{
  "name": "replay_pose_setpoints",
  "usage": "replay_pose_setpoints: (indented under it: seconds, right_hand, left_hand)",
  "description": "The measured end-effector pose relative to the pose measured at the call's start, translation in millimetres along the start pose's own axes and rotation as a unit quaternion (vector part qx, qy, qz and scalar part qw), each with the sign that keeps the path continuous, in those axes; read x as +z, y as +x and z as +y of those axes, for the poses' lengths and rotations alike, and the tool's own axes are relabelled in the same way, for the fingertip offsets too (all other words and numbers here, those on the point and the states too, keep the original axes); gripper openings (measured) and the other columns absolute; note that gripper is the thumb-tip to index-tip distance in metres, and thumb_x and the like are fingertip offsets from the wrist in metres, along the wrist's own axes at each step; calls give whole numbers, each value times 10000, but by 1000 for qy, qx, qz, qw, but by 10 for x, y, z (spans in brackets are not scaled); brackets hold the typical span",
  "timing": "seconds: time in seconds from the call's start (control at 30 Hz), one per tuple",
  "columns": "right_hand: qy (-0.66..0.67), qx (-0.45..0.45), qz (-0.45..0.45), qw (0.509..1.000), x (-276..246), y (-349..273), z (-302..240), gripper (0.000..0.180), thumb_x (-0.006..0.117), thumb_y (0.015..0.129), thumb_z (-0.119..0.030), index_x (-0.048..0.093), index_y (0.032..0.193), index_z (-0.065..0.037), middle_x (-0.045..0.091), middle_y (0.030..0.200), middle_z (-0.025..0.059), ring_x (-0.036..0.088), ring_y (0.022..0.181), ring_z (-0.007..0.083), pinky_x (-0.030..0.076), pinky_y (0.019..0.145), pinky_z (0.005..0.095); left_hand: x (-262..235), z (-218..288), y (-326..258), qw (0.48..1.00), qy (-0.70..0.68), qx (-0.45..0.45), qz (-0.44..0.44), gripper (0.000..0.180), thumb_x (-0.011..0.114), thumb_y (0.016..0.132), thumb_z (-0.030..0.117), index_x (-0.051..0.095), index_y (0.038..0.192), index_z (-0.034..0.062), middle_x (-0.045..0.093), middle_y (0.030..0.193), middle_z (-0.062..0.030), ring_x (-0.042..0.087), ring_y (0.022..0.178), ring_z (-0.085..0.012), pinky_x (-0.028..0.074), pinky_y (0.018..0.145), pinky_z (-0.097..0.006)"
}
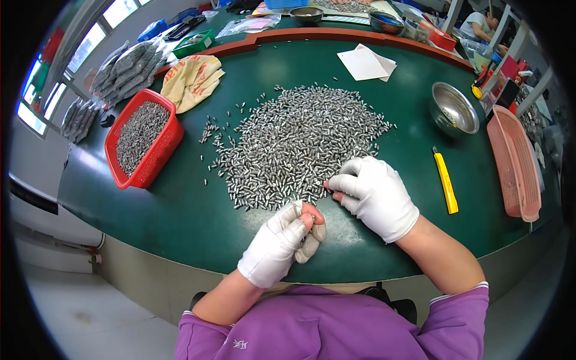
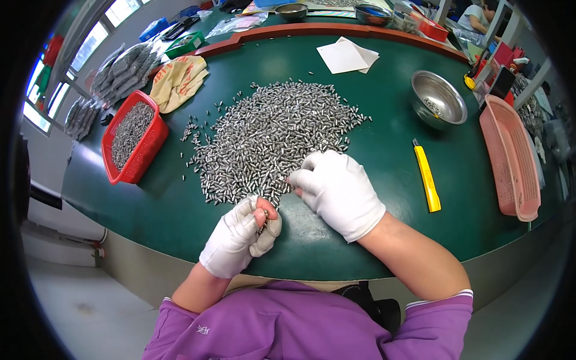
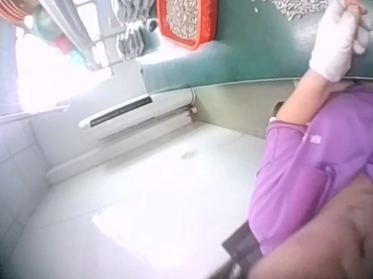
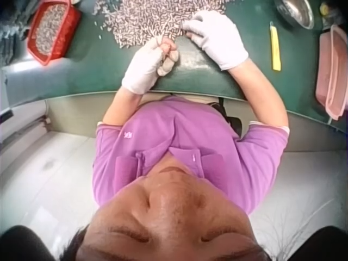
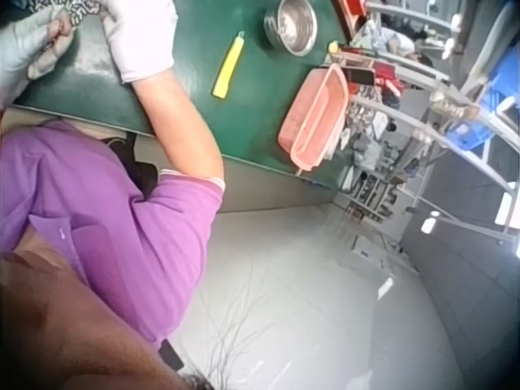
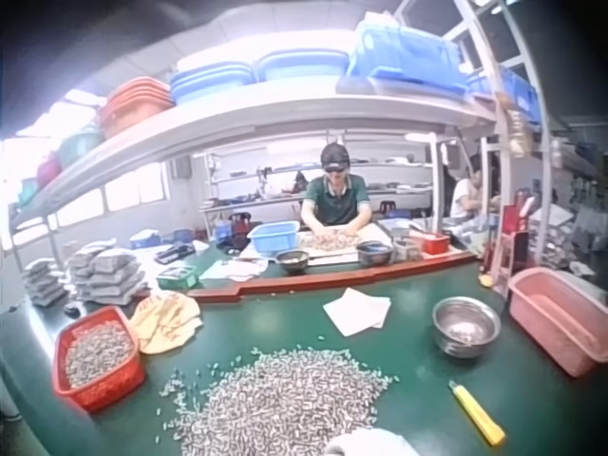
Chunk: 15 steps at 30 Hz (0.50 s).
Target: Inspecting and cleaning small metal parts using a specialized tool.
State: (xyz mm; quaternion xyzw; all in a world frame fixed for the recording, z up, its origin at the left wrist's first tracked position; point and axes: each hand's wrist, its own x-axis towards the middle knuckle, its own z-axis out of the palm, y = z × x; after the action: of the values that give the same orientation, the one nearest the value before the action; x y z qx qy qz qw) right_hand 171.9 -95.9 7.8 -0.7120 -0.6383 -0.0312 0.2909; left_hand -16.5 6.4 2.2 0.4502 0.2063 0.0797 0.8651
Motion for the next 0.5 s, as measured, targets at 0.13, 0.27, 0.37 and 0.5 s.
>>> replay_pose_setpoints:
  seconds: [0.13,0.27,0.37,0.5]
  right_hand:
    - [-29,-9,-15,999,-1,-5,-4,130,739,724,-136,700,848,-135,631,825,34,611,775,262,498,679,385]
    - [-36,-6,-21,999,-22,9,-20,108,739,723,-143,692,820,-132,626,813,33,607,765,262,496,673,388]
    - [-28,-8,-25,999,-32,6,-34,80,692,759,-187,676,824,-143,600,807,42,611,791,252,508,676,382]
    - [-39,-24,-46,998,-62,20,-42,90,693,759,-186,667,826,-133,598,823,45,601,791,261,503,677,383]
  left_hand:
    - [-5,16,-6,1000,-3,1,-8,252,621,944,337,564,1000,98,595,842,-20,453,591,-61,326,504,-180]
    - [-26,20,-15,999,-29,-18,-8,280,634,930,359,566,1029,106,598,880,-21,478,637,-71,363,556,-175]
    - [-27,19,-15,999,-47,-6,-25,296,648,920,357,562,1057,110,597,924,-24,485,666,-70,374,581,-175]
    - [-17,-6,-6,999,-13,17,-25,329,576,957,368,531,1126,90,583,946,-28,441,609,-72,325,526,-205]
